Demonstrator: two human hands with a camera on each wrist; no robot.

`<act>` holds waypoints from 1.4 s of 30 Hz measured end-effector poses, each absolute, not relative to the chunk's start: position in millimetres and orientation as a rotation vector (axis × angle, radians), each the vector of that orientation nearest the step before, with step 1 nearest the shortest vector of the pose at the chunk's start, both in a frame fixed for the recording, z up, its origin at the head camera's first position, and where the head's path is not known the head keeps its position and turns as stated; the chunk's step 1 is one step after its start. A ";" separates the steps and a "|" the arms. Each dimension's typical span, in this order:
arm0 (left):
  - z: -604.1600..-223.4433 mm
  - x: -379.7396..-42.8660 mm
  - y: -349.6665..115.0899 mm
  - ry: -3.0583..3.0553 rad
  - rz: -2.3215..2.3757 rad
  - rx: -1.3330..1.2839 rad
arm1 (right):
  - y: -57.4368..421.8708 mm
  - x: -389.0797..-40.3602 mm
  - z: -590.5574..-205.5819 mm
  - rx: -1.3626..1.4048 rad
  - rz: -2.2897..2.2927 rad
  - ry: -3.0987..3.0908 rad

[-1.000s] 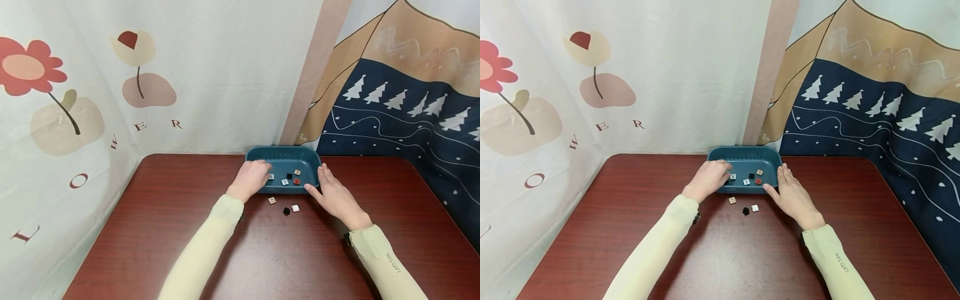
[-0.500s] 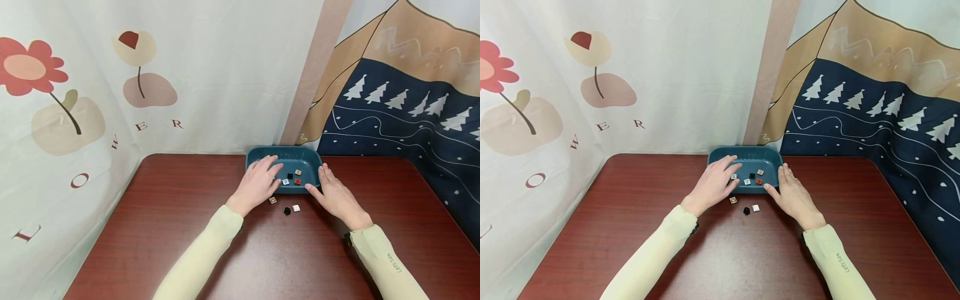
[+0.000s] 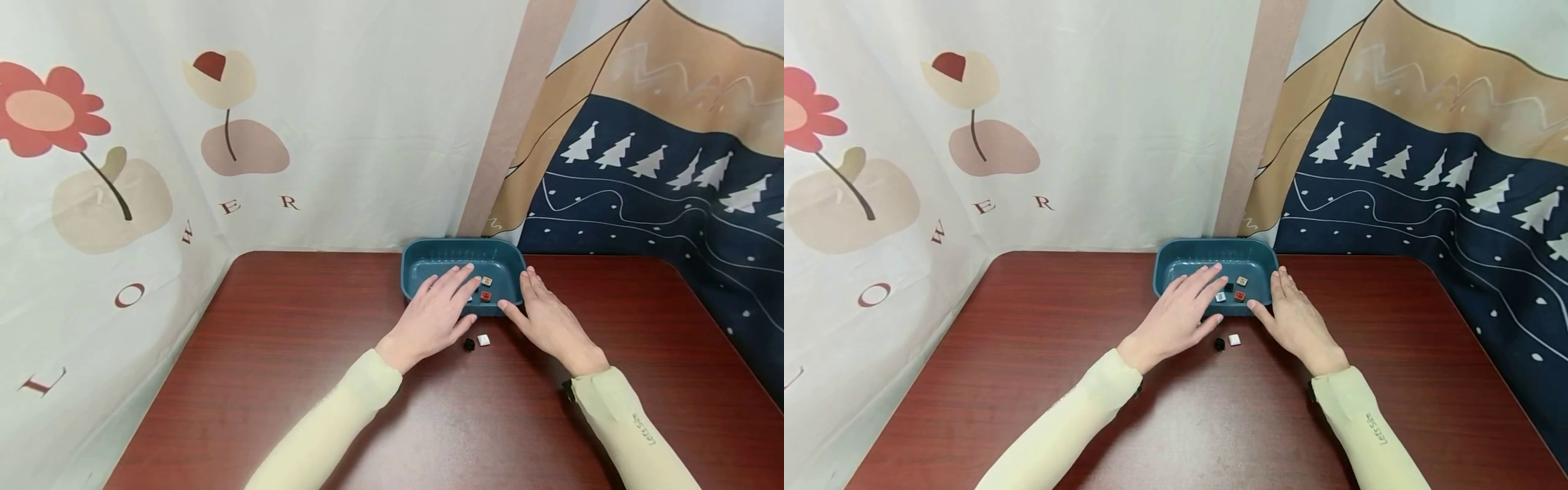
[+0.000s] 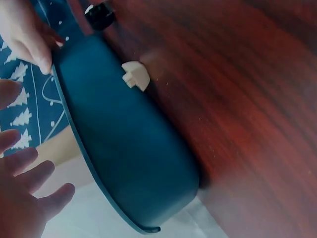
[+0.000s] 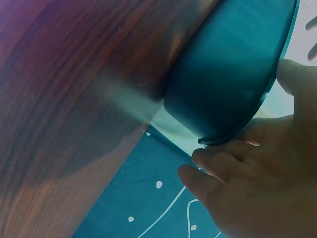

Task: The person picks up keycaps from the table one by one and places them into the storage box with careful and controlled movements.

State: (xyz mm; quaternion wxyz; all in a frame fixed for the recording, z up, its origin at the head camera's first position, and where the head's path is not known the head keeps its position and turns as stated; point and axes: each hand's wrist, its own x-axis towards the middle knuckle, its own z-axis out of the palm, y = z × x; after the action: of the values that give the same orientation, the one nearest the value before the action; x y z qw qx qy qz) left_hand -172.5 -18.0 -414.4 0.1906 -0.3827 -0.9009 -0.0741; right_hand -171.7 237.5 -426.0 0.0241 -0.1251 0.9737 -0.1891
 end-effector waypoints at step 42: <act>-444.0 -140.6 2.7 -2.396 0.242 -1.291 | 237.1 -170.2 -424.5 -0.366 -0.600 2.996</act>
State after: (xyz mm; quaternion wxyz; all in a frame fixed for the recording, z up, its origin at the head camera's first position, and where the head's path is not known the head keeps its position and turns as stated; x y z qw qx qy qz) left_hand -140.6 2.7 -444.0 0.2033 -0.4626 -0.8586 0.0866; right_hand -170.2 237.1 -424.5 0.0323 -0.1188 0.9730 -0.1950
